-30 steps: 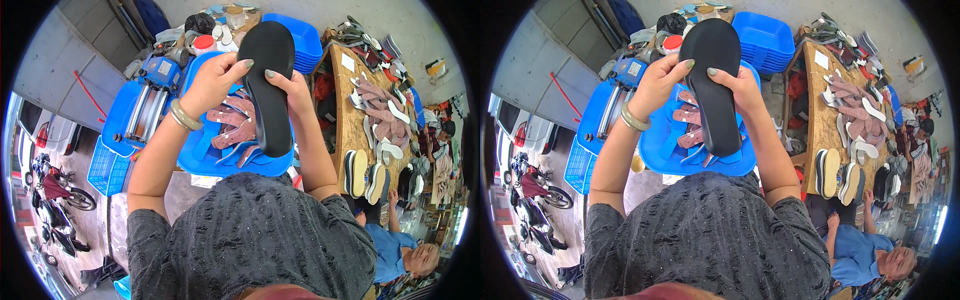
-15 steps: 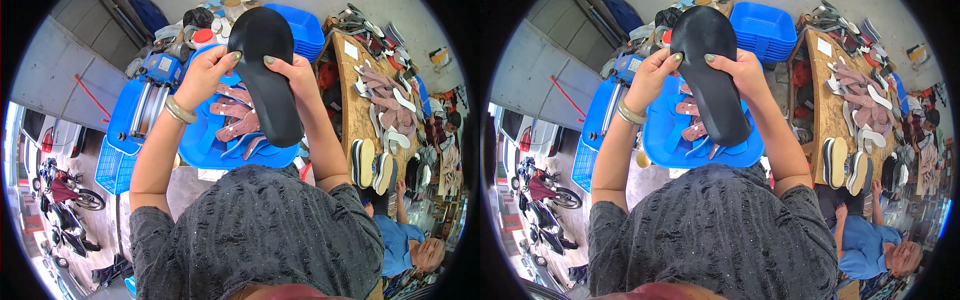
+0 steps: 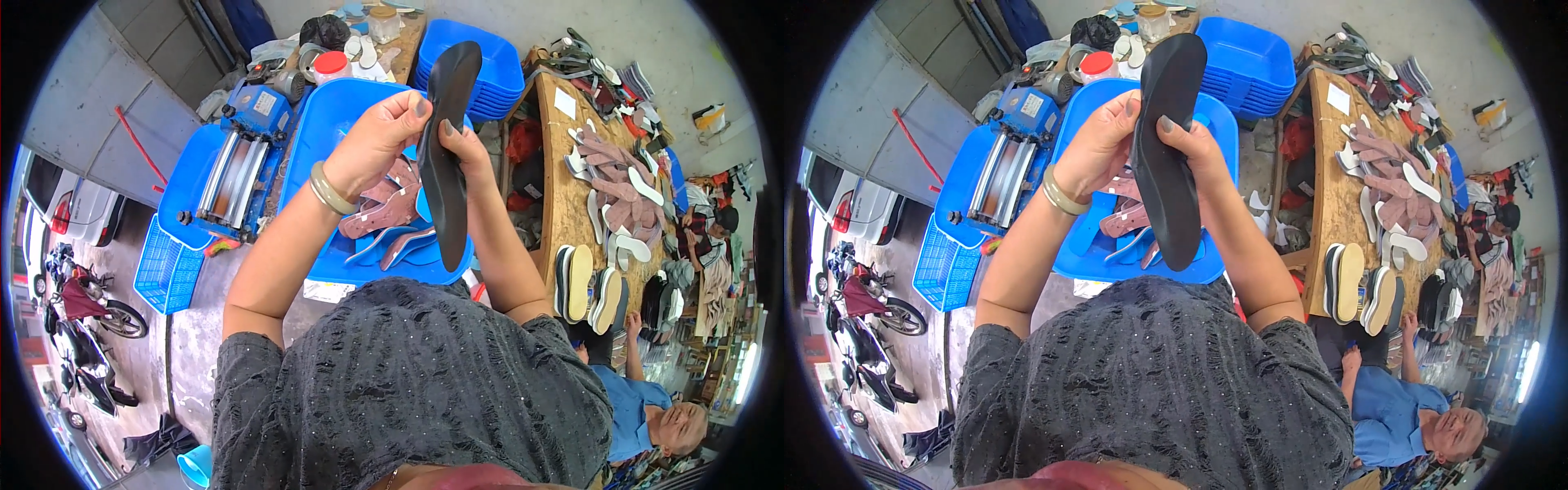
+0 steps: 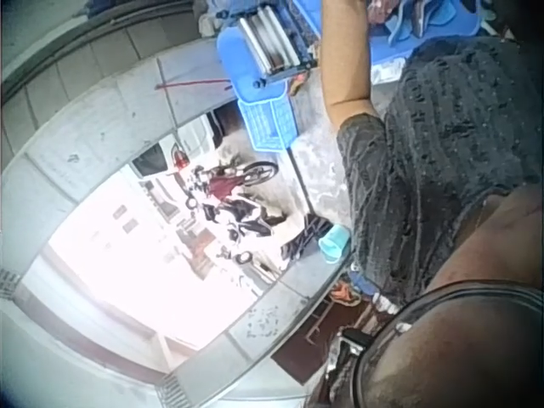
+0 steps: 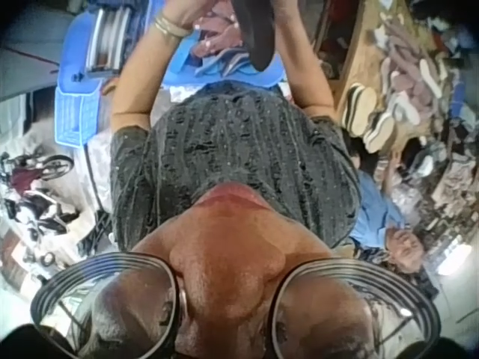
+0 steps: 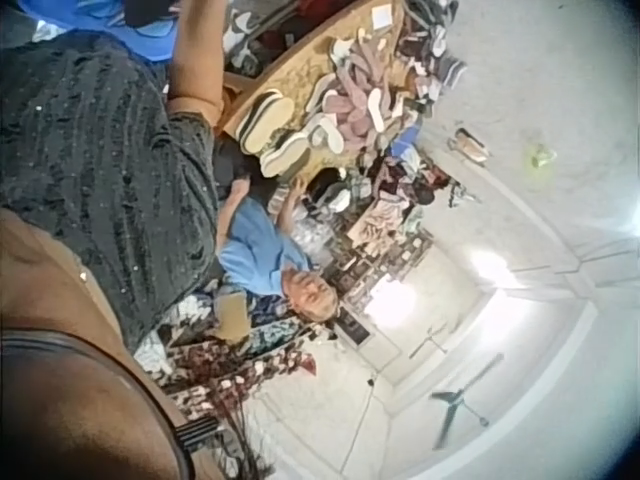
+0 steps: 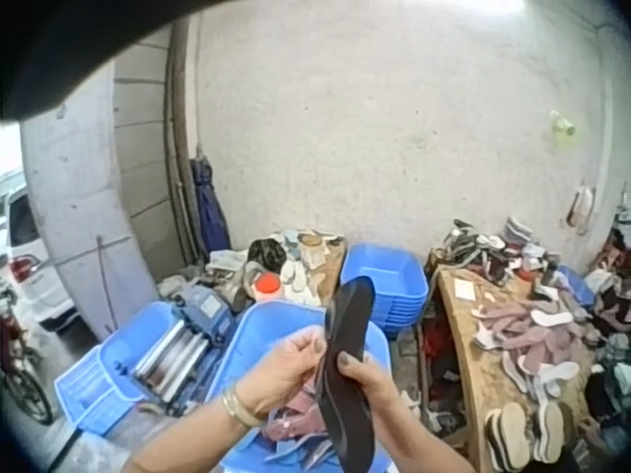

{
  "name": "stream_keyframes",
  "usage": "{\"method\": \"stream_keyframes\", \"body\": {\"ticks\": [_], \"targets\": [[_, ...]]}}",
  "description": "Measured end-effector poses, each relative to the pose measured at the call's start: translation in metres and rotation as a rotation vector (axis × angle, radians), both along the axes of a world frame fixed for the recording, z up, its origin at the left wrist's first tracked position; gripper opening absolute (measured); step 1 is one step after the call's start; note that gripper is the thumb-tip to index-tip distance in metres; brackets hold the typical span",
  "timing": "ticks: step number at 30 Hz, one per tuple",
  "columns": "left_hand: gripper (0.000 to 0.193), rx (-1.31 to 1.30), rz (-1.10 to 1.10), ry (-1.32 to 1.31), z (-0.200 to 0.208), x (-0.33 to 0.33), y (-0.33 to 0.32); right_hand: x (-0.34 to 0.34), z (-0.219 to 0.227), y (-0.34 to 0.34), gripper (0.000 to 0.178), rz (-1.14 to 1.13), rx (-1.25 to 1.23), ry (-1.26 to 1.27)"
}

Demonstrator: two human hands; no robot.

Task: Apply glue to shoe upper components and inspect shoe soles in a shoe factory.

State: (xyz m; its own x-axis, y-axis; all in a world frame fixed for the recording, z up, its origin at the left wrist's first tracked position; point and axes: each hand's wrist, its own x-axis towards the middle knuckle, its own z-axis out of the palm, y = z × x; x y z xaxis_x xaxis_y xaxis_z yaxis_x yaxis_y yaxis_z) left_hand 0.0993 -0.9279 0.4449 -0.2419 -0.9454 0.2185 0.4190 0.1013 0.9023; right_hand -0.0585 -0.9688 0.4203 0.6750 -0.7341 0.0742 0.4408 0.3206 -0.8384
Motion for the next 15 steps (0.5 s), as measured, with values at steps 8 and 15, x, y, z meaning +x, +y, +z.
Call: {"method": "stream_keyframes", "body": {"ticks": [8, 15], "targets": [[0.038, -0.015, 0.224, -0.148, 0.007, -0.02, -0.003, 0.017, -0.026, -0.015, 0.033, 0.201, 0.041, -0.325], [0.041, -0.017, 0.395, -0.062, 0.015, -0.03, 0.004, 0.05, -0.068, -0.029, 0.032, 0.472, 0.311, -0.756]]}}
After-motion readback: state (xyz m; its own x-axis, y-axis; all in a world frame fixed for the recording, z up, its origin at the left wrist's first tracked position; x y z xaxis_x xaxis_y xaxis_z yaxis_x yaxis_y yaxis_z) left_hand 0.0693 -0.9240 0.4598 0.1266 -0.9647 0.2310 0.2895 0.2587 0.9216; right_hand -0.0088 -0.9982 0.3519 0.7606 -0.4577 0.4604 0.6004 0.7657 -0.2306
